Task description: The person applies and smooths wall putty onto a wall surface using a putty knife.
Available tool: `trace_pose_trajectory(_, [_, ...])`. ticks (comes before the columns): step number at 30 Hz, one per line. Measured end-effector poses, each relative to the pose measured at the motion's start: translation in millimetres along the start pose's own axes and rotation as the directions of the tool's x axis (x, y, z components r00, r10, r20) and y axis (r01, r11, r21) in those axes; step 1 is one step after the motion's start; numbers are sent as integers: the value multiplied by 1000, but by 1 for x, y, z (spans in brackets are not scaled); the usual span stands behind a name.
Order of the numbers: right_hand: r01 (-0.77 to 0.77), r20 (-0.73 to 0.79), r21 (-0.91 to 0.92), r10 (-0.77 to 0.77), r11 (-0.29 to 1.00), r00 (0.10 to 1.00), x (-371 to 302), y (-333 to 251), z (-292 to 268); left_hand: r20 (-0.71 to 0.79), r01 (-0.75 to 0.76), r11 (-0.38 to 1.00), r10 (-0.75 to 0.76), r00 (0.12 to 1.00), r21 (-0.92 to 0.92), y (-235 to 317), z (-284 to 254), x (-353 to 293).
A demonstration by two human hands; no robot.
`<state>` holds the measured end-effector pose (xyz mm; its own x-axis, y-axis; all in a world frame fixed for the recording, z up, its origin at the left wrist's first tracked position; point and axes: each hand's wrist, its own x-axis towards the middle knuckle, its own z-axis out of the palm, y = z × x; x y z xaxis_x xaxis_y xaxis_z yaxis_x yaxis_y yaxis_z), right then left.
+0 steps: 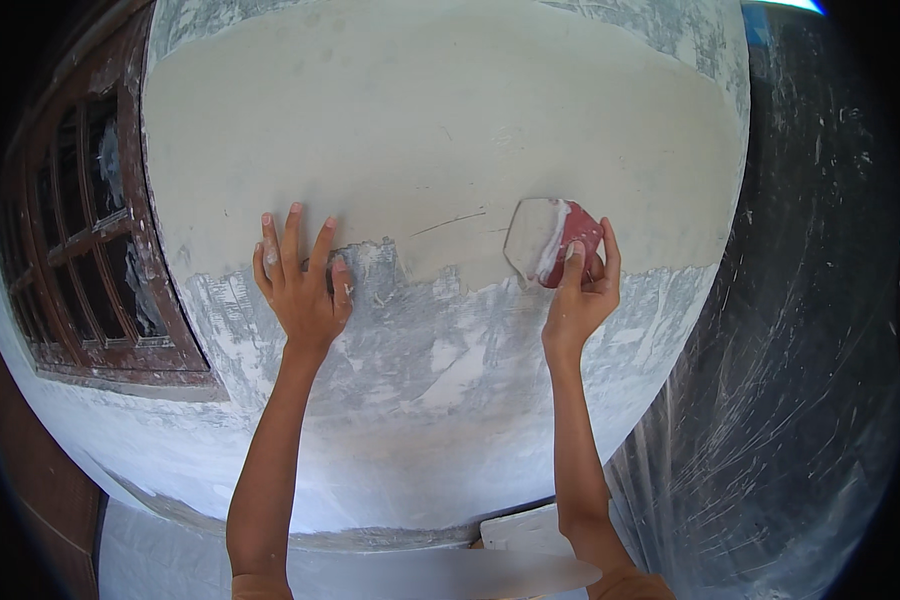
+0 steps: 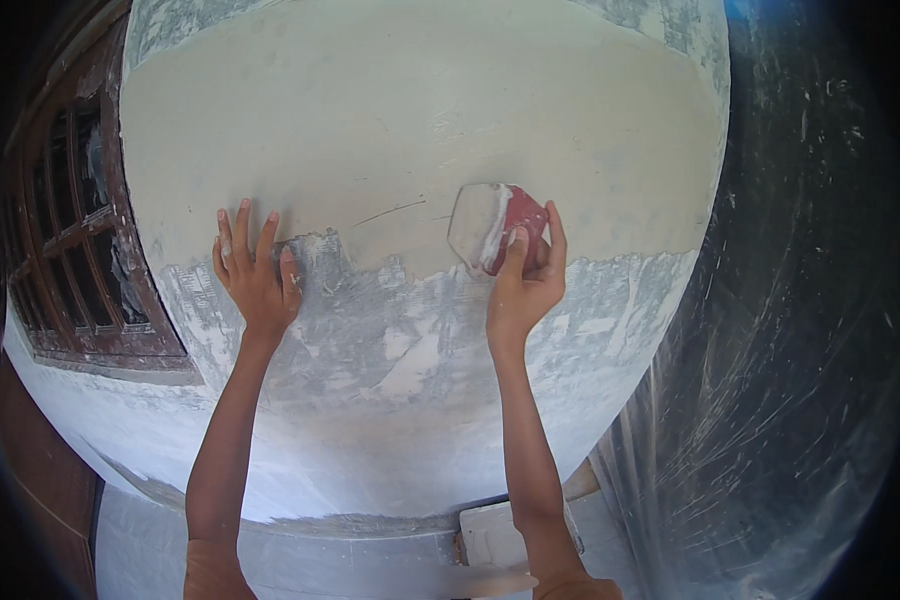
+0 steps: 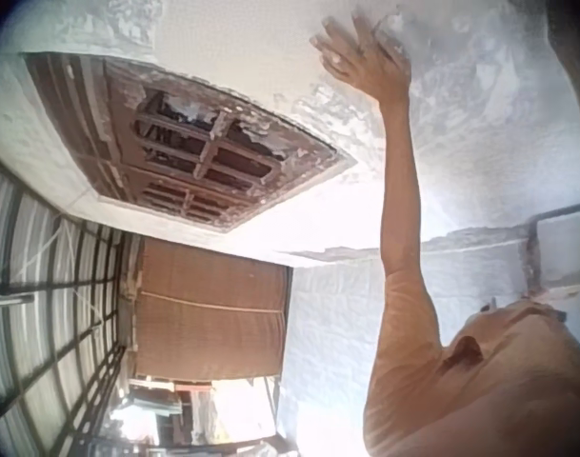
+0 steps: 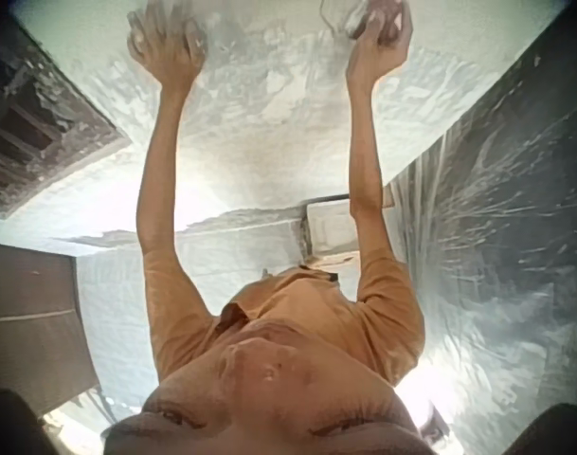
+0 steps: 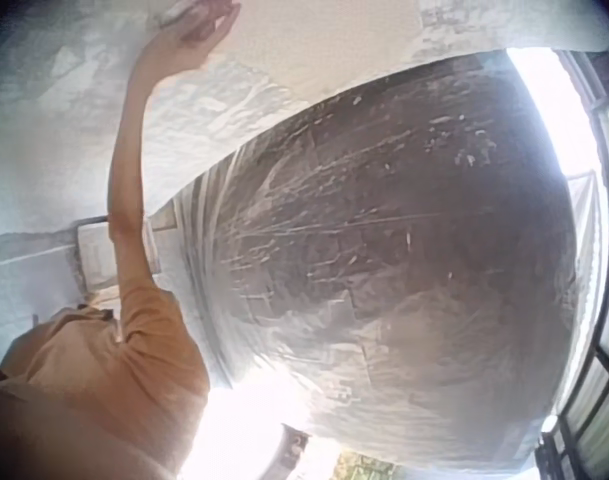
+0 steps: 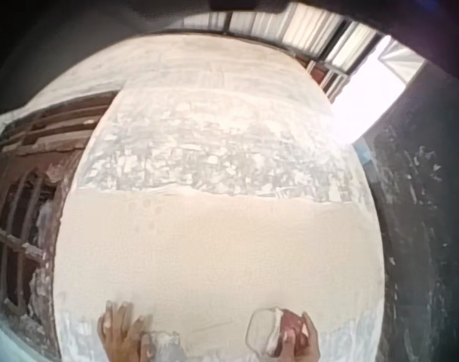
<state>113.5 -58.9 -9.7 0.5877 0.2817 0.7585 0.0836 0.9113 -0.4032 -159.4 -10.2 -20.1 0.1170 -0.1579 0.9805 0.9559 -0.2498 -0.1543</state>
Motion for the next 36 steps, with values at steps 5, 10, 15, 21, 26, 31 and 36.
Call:
trace_pose_trajectory(5, [-66, 268, -39, 74, 997, 961, -21, -12, 25, 28, -10, 1000, 11, 1000, -20, 8, 3, -1])
trace_pose_trajectory(10, [55, 107, -155, -39, 986, 993, 0, -2, 19, -12, 27, 999, -27, 1000, -41, 8, 1, -1])
trace_pose_trajectory(15, [77, 174, -49, -67, 996, 983, 8, -22, 23, 9, -7, 999, 8, 1000, -52, 11, 2, -1])
trace_pose_trajectory(21, [110, 340, -195, -38, 975, 940, 21, -15, 31, 5, -2, 1000, 2, 1000, -13, 3, -1, -1])
trace_pose_trajectory(26, [26, 82, -29, -24, 999, 996, 20, -30, 16, 19, -28, 999, 29, 999, -18, 7, 2, 0])
trace_pose_trajectory(31, [-2, 357, -166, 62, 986, 932, -29, 0, 20, -23, 13, 1000, -14, 1000, -22, 6, 5, 0])
trace_pose_trajectory(36, [9, -129, -38, -14, 999, 992, 17, -8, -33, 16, -31, 999, 31, 999, 13, 9, 0, -2])
